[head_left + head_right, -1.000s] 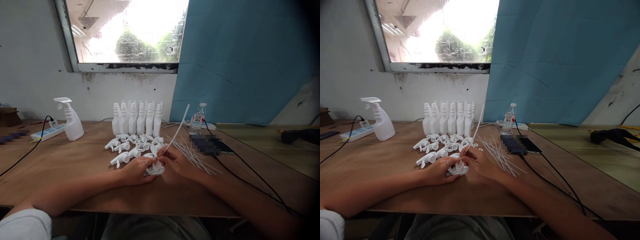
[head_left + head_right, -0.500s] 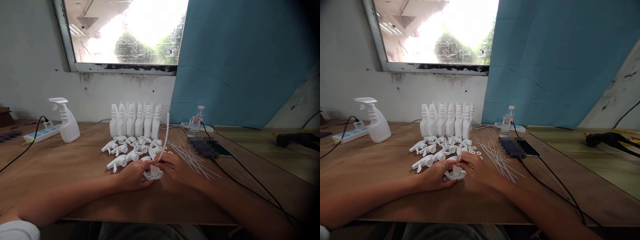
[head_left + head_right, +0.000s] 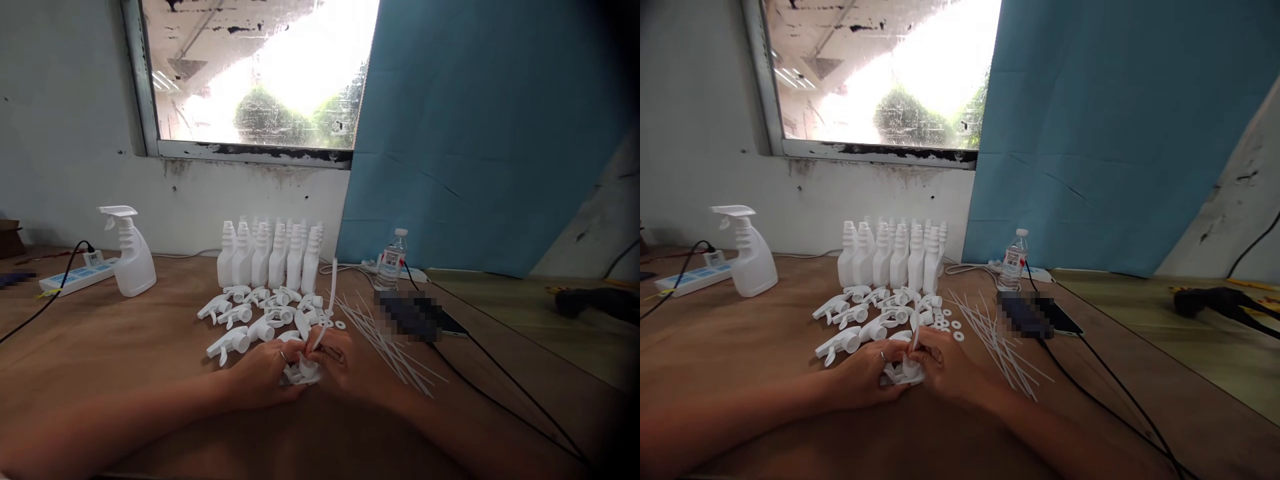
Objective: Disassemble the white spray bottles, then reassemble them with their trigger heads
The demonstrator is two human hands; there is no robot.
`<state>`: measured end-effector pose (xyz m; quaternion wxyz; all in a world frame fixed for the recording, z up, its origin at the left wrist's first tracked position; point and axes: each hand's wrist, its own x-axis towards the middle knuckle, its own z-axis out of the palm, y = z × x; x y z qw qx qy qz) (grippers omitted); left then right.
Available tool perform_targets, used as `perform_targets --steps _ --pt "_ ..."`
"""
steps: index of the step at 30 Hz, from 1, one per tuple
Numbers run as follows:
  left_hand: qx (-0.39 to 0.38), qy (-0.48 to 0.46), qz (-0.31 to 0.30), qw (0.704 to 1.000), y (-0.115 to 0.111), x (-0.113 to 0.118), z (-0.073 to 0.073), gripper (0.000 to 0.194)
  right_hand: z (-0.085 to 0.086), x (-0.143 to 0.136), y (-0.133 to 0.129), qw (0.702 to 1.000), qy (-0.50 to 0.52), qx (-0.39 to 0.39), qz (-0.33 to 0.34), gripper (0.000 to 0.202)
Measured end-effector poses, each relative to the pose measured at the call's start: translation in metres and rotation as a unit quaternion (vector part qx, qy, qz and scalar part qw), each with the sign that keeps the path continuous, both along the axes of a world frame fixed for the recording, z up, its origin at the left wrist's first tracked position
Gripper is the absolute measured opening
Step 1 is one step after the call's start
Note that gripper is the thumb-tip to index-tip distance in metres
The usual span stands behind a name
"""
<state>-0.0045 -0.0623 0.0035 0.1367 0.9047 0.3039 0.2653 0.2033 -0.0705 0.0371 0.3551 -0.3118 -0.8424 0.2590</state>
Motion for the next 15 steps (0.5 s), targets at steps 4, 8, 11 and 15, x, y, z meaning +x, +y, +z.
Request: perform_targets --steps 4,8,11,15 --pt "-0.007 -0.005 0.000 1.000 0.002 0.000 -0.004 0.040 0.002 0.002 -0.002 1.000 -0.024 0.010 -0.012 0.019" --pt "-0.026 -0.023 -0.004 0.999 0.002 0.000 -0.003 0.045 0.004 0.004 -0.001 1.000 -0.021 0.020 0.000 0.021" --pt "-0.045 -0.025 0.010 0.999 0.001 0.000 -0.001 0.051 0.001 0.008 0.002 0.998 0.023 0.063 0.016 0.019" --pt "-0.078 -0.041 0.013 0.996 -0.001 -0.001 0.003 0.048 -0.005 0.019 0.006 0.985 0.043 0.169 0.000 0.008"
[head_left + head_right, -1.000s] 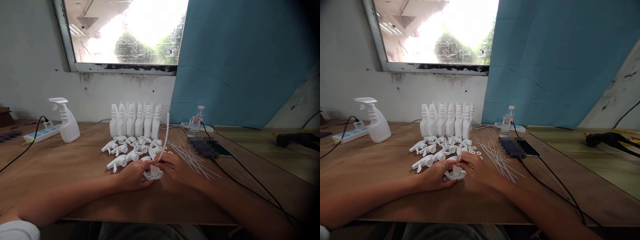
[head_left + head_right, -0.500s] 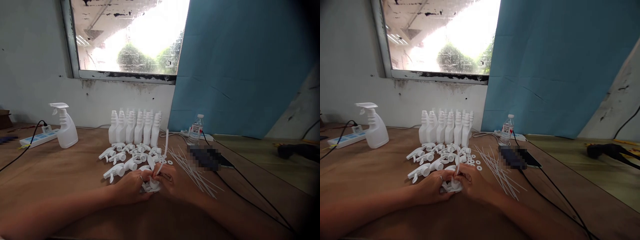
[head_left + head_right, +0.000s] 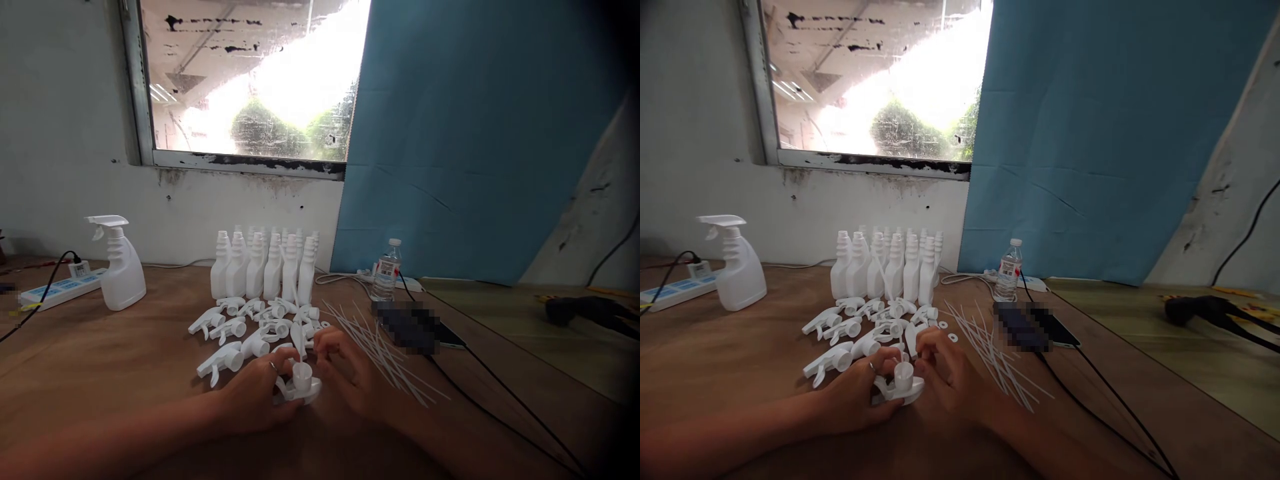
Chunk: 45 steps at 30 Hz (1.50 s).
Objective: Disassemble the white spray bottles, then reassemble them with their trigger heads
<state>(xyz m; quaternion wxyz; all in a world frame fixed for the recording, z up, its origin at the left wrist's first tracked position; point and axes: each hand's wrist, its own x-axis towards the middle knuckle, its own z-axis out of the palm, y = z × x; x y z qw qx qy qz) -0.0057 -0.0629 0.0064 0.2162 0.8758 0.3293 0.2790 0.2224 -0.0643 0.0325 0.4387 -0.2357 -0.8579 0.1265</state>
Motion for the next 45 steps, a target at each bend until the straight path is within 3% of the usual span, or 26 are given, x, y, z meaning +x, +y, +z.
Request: perform_targets --steps 3,5,10,16,21,24,28,31,34,35,37,40,42,45 --pt "0.001 -0.017 0.011 1.000 -0.001 0.000 0.003 0.042 0.001 0.006 0.001 0.980 -0.136 0.141 0.031 0.022" --pt "0.014 -0.025 0.006 1.000 -0.001 0.001 0.004 0.041 0.003 0.006 0.001 0.958 -0.211 0.190 0.033 0.033" --pt "0.045 -0.017 -0.016 0.999 -0.003 0.001 0.003 0.038 0.002 0.001 -0.001 0.956 -0.243 0.165 0.005 0.047" --pt "0.032 -0.036 0.000 0.999 -0.001 0.000 -0.001 0.045 -0.007 0.003 0.003 0.970 -0.201 0.135 -0.023 0.053" --pt "-0.003 -0.051 -0.002 0.999 0.002 -0.001 -0.005 0.038 0.002 0.004 0.001 0.963 -0.246 0.107 -0.015 0.069" --pt "-0.031 -0.077 0.017 0.996 0.003 -0.001 -0.007 0.036 0.004 0.003 0.001 0.955 -0.263 0.136 -0.001 0.071" --pt "-0.044 -0.095 0.041 0.994 0.000 0.000 -0.011 0.036 -0.003 0.000 0.007 0.941 -0.258 0.219 -0.003 0.055" --pt "-0.008 -0.106 -0.014 0.994 -0.001 -0.003 -0.007 0.038 -0.007 -0.003 0.010 0.937 -0.234 0.259 -0.003 0.051" --pt "0.066 -0.139 -0.061 0.986 0.014 -0.013 0.010 0.031 -0.006 -0.003 0.009 0.942 -0.210 0.260 -0.025 0.048" --pt "0.097 -0.150 -0.043 0.983 0.025 -0.019 0.018 0.027 -0.005 -0.003 0.008 0.942 -0.207 0.260 -0.033 0.047" --pt "0.160 -0.160 0.057 0.972 0.054 -0.034 0.036 0.020 -0.004 0.000 0.008 0.940 -0.203 0.269 -0.052 0.045" --pt "0.262 -0.175 0.259 0.913 0.112 -0.064 0.055 0.025 -0.002 0.004 0.008 0.938 -0.190 0.277 -0.080 0.044" --pt "0.309 -0.175 0.351 0.866 0.150 -0.085 0.055 0.030 0.000 0.007 0.008 0.944 -0.168 0.267 -0.092 0.045" --pt "0.238 -0.174 0.425 0.856 0.193 -0.109 0.040 0.050 0.008 0.009 0.008 0.953 -0.126 0.258 -0.101 0.048"
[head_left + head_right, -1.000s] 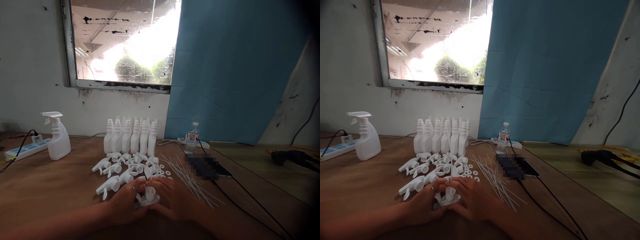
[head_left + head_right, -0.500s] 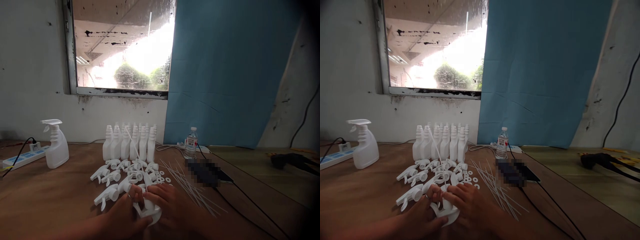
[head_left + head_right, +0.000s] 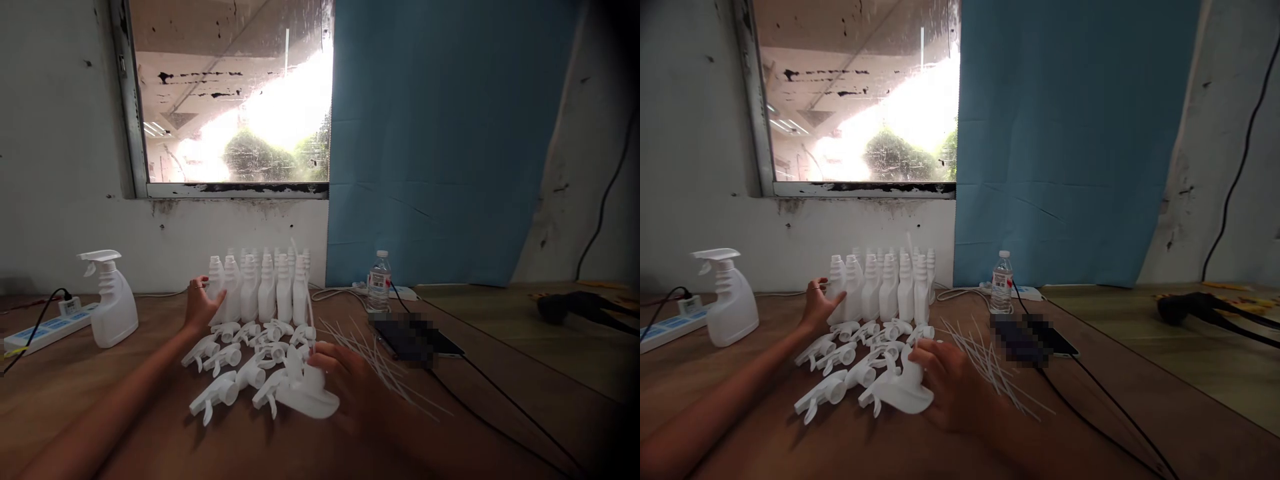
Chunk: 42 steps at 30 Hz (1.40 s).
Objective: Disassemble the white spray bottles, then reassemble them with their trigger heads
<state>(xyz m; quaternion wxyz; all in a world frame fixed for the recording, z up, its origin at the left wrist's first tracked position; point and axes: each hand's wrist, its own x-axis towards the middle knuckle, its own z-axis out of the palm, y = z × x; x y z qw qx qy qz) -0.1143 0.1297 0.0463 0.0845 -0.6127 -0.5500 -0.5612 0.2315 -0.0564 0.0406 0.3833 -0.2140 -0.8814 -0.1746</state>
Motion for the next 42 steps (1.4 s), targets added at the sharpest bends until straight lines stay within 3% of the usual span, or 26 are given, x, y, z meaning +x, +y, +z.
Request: perform_targets --steps 3,6,11,15,17,19,20,23,26,32,42 --pt "-0.092 -0.072 -0.001 0.993 0.019 -0.011 -0.019 0.063 0.013 0.002 0.002 0.999 0.036 -0.014 0.012 0.046" --pt "-0.130 -0.086 -0.020 0.988 0.020 -0.015 -0.030 0.062 0.031 0.004 0.004 0.995 0.082 -0.053 0.026 0.047" --pt "-0.189 -0.041 -0.028 0.981 0.010 -0.026 -0.027 0.048 0.076 0.002 0.009 0.977 0.183 -0.113 0.014 0.045" --pt "-0.208 0.011 0.020 0.978 -0.003 -0.038 0.003 0.048 0.125 -0.002 0.011 0.934 0.289 -0.192 0.090 0.033" --pt "-0.197 0.056 0.059 0.977 -0.015 -0.043 0.029 0.053 0.146 -0.003 0.010 0.908 0.340 -0.203 0.136 0.031" --pt "-0.177 0.153 0.130 0.964 -0.031 -0.047 0.059 0.055 0.161 -0.002 0.004 0.880 0.389 -0.196 0.190 0.031" --pt "-0.172 0.195 0.137 0.956 -0.041 -0.048 0.073 0.054 0.165 -0.001 0.000 0.868 0.406 -0.193 0.212 0.032" --pt "-0.152 0.314 0.100 0.932 -0.069 -0.045 0.105 0.056 0.172 0.001 -0.012 0.846 0.427 -0.200 0.249 0.034" --pt "-0.130 0.383 0.066 0.912 -0.089 -0.033 0.120 0.054 0.173 0.006 -0.018 0.837 0.419 -0.228 0.266 0.037" --pt "-0.124 0.417 0.020 0.900 -0.104 -0.010 0.124 0.054 0.173 0.007 -0.012 0.828 0.399 -0.276 0.281 0.030" --pt "-0.134 0.426 0.037 0.894 -0.106 -0.016 0.128 0.050 0.174 0.007 -0.017 0.819 0.400 -0.279 0.302 0.029"
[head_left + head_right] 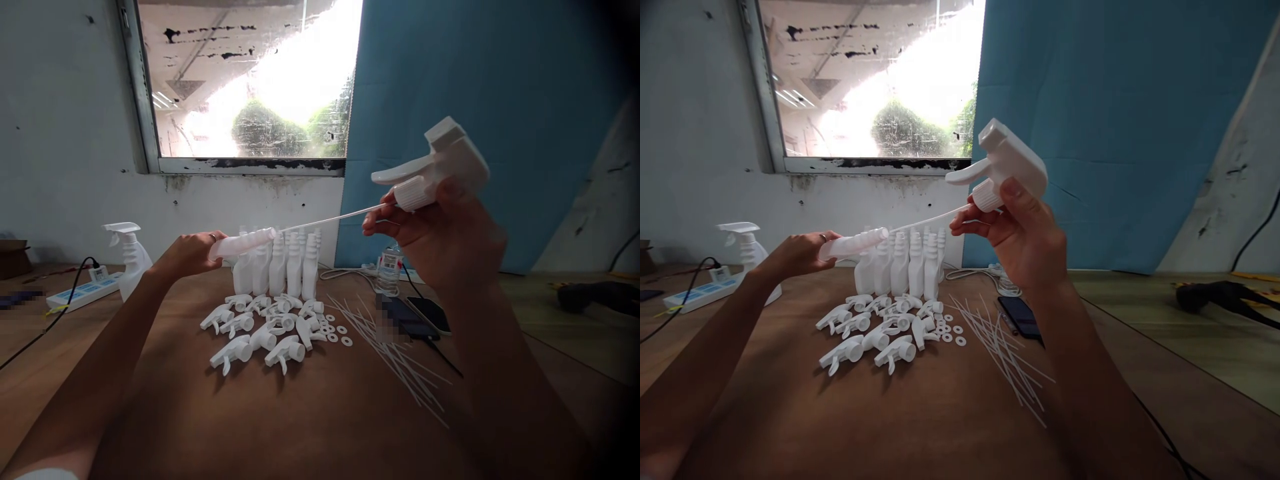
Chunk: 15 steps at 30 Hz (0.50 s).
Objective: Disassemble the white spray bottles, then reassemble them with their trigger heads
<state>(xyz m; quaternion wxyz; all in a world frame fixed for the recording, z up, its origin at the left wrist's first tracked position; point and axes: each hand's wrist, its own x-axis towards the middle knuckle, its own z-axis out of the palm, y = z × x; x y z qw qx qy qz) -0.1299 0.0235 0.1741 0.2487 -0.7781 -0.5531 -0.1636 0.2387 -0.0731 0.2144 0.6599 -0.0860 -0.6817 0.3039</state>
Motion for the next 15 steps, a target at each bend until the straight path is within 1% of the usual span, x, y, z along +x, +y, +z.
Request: perform_targets --steps 6,8,9,11,13,15 --pt "-0.024 -0.013 -0.042 0.999 -0.007 0.005 0.004 0.054 -0.004 -0.005 0.005 1.000 -0.008 -0.021 0.011 0.028" --pt "-0.043 -0.036 -0.079 0.995 -0.011 0.008 0.006 0.055 -0.005 -0.006 0.008 0.999 -0.022 -0.024 0.010 0.029" --pt "-0.061 -0.055 -0.110 0.991 -0.013 0.012 0.006 0.055 -0.006 -0.007 0.010 0.999 -0.028 -0.023 0.006 0.029" --pt "-0.111 -0.098 -0.189 0.971 -0.021 0.022 0.006 0.054 -0.007 -0.009 0.011 0.999 -0.038 -0.020 -0.003 0.031" --pt "-0.161 -0.137 -0.270 0.939 -0.031 0.038 0.003 0.049 -0.010 -0.013 0.012 0.999 -0.044 -0.019 -0.002 0.032" --pt "-0.205 -0.171 -0.327 0.907 -0.043 0.057 -0.003 0.044 -0.015 -0.018 0.012 0.999 -0.042 -0.020 0.010 0.030"
